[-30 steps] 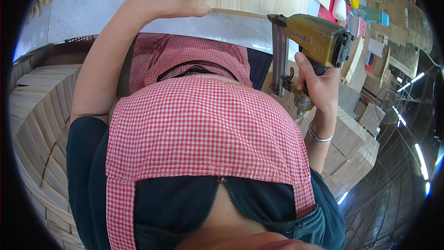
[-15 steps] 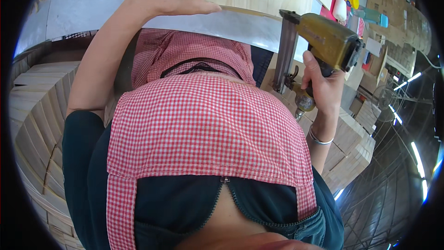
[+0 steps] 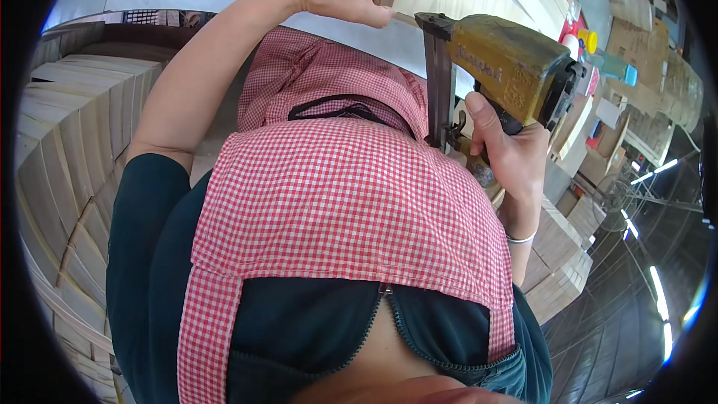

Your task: The person is assembling small wooden boxes using glue and a pneumatic nail gun.

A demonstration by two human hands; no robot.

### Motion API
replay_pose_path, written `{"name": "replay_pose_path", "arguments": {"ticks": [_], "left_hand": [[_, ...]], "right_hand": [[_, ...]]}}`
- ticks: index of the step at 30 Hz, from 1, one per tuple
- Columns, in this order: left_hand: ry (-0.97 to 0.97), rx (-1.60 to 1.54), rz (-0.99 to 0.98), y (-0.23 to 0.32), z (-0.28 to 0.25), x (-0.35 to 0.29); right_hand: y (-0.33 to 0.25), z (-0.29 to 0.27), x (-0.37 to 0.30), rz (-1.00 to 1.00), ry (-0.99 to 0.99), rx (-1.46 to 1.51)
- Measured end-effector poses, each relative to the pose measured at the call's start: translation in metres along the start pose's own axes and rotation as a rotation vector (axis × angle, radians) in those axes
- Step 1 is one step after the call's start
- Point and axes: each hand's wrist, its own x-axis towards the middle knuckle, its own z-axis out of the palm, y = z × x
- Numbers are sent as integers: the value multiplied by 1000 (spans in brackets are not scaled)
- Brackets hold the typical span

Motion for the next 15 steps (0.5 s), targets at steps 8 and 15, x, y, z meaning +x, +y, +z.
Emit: {"name": "replay_pose_path", "arguments": {"ticks": [8,15], "left_hand": [[59,7,69,-5,3,0],[81,48,96,-9,5,1]], "right_hand": [[-5,9,3,21,-12,4],[-11,21,-4,125,59,101]]}}
